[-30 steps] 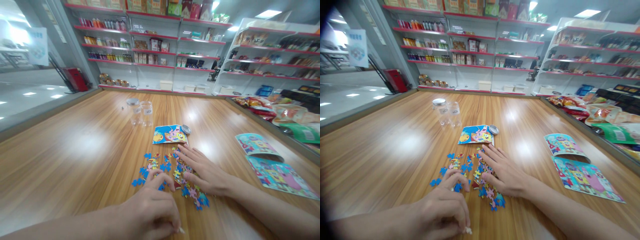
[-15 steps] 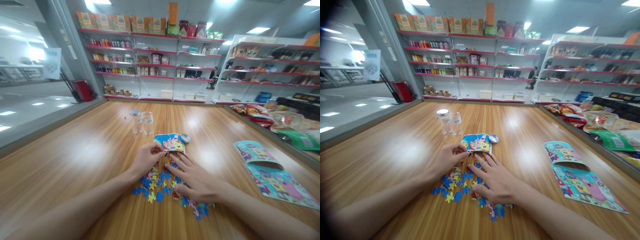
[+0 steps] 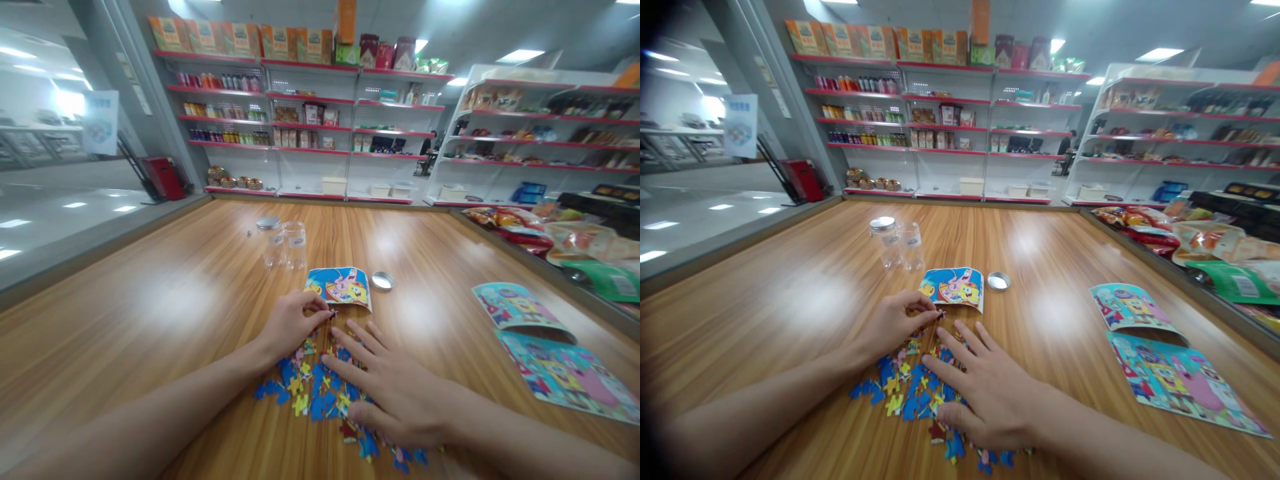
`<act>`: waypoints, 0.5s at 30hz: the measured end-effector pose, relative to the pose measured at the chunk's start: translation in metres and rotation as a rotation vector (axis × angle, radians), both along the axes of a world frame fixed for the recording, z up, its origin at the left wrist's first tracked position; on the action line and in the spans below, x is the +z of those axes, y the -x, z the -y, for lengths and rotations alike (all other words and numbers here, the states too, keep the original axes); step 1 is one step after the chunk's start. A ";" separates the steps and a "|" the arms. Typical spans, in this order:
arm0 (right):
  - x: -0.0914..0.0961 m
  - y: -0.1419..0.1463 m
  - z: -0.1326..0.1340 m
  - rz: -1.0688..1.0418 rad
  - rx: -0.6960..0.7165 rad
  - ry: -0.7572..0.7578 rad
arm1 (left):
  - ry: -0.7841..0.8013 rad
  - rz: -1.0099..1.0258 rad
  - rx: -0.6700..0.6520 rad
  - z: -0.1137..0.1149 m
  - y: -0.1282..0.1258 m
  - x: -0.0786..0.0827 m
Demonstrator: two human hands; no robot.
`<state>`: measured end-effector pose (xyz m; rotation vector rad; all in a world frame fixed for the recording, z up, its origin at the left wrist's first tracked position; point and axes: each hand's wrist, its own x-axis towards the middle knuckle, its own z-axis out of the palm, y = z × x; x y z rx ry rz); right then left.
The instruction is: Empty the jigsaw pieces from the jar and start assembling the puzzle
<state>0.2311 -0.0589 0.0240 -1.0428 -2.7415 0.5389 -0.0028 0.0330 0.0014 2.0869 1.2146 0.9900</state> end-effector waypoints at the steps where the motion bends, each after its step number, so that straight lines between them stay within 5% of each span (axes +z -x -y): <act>1: 0.001 0.000 0.001 -0.009 0.007 -0.002 | -0.001 -0.005 -0.007 -0.001 0.000 -0.001; 15: 0.012 0.008 0.015 0.021 0.110 0.129 | -0.042 -0.070 -0.106 -0.003 -0.001 0.001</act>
